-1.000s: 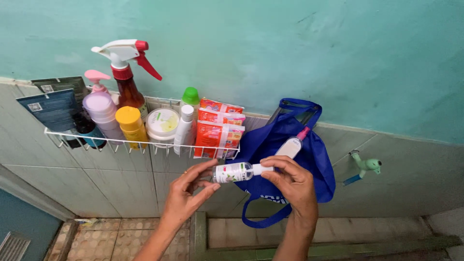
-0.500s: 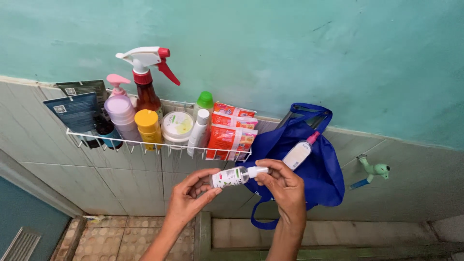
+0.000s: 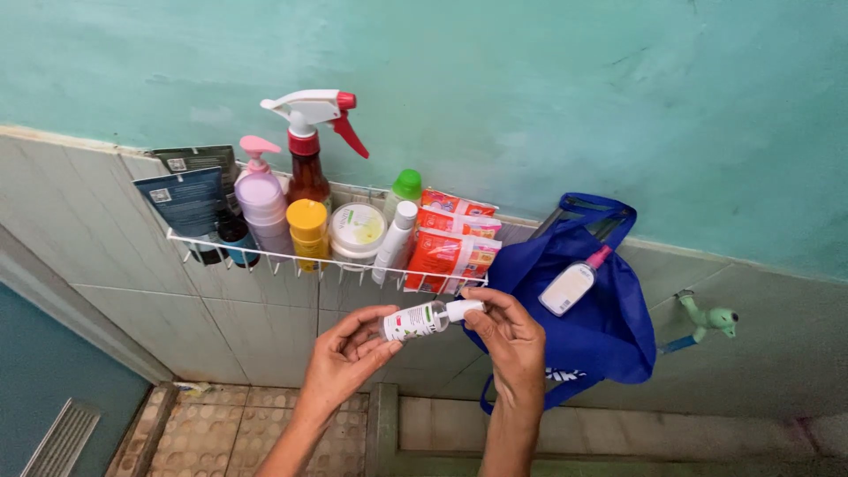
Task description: The person organizes bathroom supplies on a wall-mounted wire rack. They pick up and place back several bottles, tubes, and packets, adjusting their positions to fit neatly on the rack.
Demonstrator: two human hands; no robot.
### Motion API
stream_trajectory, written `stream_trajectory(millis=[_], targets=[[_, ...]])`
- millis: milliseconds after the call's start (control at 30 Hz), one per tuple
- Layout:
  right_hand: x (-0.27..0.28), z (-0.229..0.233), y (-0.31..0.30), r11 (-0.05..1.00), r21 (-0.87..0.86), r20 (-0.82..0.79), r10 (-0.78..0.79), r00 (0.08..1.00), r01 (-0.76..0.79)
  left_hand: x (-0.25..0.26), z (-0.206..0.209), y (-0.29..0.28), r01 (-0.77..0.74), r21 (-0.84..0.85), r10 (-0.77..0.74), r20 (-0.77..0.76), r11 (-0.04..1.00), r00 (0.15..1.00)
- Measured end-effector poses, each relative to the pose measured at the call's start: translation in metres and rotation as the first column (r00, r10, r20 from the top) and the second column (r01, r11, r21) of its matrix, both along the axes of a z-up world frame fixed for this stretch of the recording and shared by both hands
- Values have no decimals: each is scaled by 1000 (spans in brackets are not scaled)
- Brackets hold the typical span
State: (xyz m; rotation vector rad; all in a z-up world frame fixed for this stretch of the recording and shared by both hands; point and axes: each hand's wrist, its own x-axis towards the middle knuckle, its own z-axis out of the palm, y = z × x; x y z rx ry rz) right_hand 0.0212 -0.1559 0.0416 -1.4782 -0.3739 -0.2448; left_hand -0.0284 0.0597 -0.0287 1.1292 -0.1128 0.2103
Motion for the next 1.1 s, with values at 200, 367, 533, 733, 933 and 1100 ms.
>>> stream_trajectory(millis=[200, 367, 533, 733, 933, 1100], targets=[[2, -18, 16, 999, 27, 30, 24, 999, -25, -7, -8, 18, 6, -29, -4, 55, 1000, 998], [-4, -11, 35, 992, 70, 22, 102, 995, -103, -15, 2, 36, -35, -10, 36, 50, 999, 998], [-6, -14, 48, 980, 94, 25, 175, 984, -176, -19, 2, 47, -58, 29, 59, -14, 998, 998], [-5, -14, 60, 980, 99, 12, 173, 985, -173, -18, -4, 59, -64, 47, 61, 63, 997, 996], [-2, -20, 68, 985, 101, -9, 140, 990, -138, -14, 4, 72, 51, 59, -44, -124, 997, 991], [-2, -15, 76, 976, 76, -9, 204, 979, -203, -10, 9, 81, 200, -257, -277, -315, 946, 908]])
